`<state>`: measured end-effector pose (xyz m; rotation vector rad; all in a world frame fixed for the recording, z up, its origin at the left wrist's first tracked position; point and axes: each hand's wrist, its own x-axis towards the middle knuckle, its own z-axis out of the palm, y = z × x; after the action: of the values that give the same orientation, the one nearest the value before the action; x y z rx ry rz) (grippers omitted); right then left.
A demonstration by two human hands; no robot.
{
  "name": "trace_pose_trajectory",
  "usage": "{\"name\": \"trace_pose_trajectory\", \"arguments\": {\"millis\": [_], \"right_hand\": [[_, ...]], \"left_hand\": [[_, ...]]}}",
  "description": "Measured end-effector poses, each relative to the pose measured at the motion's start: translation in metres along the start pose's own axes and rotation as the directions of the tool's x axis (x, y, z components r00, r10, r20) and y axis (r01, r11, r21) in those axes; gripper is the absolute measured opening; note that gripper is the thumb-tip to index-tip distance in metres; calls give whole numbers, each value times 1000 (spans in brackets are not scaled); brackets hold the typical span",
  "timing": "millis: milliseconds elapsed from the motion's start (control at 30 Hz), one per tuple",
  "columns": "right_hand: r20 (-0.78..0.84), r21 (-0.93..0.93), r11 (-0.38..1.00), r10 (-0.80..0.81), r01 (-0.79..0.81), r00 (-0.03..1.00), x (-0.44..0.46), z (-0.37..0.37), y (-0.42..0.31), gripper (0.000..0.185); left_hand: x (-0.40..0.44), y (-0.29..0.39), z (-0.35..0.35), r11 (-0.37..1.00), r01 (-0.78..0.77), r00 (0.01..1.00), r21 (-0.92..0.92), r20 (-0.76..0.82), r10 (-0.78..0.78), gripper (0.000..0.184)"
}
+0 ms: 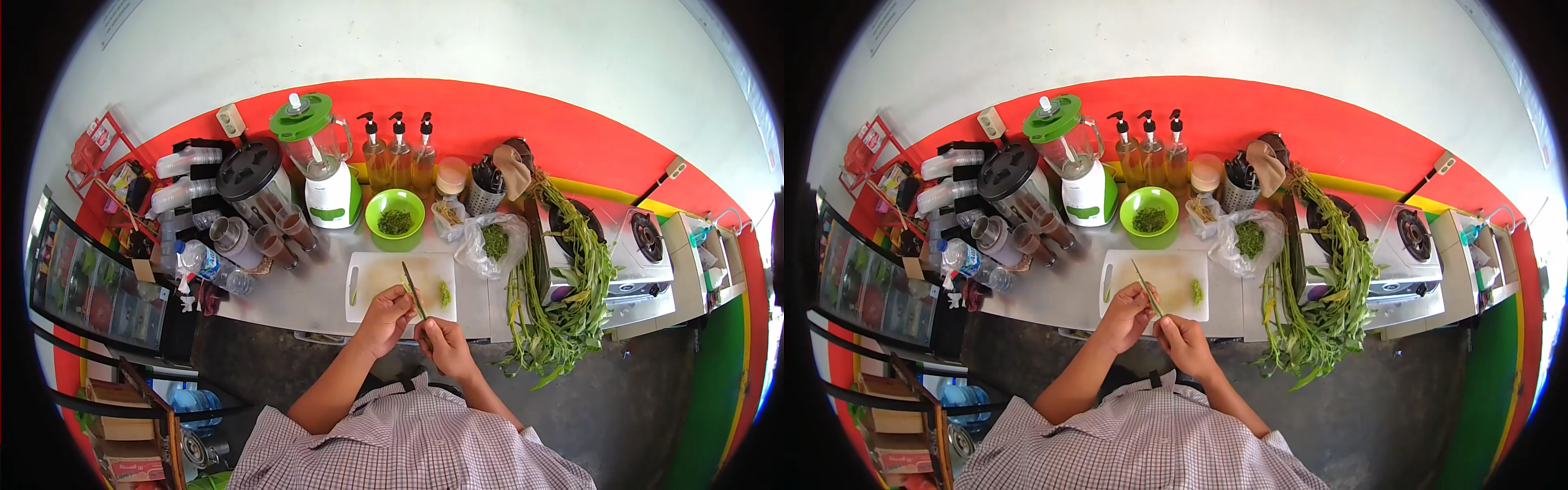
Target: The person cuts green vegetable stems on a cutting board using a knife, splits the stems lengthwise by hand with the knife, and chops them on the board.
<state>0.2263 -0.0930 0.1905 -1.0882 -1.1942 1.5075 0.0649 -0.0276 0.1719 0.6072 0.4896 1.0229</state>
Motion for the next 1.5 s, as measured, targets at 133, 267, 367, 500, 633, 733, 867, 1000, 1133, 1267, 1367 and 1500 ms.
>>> {"name": "trace_pose_trajectory", "arguments": {"millis": [133, 267, 367, 500, 633, 733, 867, 1000, 1133, 1267, 1367, 1500], "right_hand": [[-11, -9, 1000, 4, -4, 1000, 3, 2, 9, 42], [-9, 6, 1000, 8, -8, 1000, 3, 6, 10, 41], [-17, 34, 999, 1, 0, 1000, 3, 7, 10, 40], [-11, 71, 997, -17, 18, 1000, 3, 7, 9, 38], [-5, 71, 997, 3, -2, 1000, 0, 7, 8, 36], [20, 82, 995, 63, -65, 998, -1, 6, 6, 36], [59, 120, 990, 65, -72, 996, -1, 5, 8, 37], [111, 144, 981, 118, -134, 987, 0, 3, 4, 39], [122, 113, 983, 132, -146, 984, 2, 3, 4, 37], [109, 176, 978, 96, -114, 989, 4, 7, 3, 34], [70, 240, 967, 70, -85, 995, 1, 9, -6, 35], [56, 189, 979, 66, -75, 996, 1, 7, 7, 38]], "left_hand": [[7, 7, 3, 987, -36, 999, -160, -7, 35, 17], [6, 2, 0, 989, -46, 999, -140, -13, 45, 19], [0, -6, 0, 999, -14, 1000, -29, 26, 14, 26], [-5, -12, -1, 997, 58, 997, -43, 61, -55, 24], [-7, -11, -7, 994, 104, 988, -28, 114, -100, 23], [-10, -7, -7, 995, 99, 986, 27, 130, -102, 22], [-12, -6, -7, 994, 98, 987, 43, 126, -102, 21], [-11, -3, -12, 991, 115, 978, 65, 167, -125, 20], [-11, 0, -10, 991, 113, 977, 76, 174, -124, 18], [-9, 0, -6, 996, 87, 990, 2, 112, -87, 18], [-6, 2, -7, 997, 36, 987, 70, 154, -46, 19], [-11, 5, -5, 988, 34, 980, 148, 187, -61, 23]]}}
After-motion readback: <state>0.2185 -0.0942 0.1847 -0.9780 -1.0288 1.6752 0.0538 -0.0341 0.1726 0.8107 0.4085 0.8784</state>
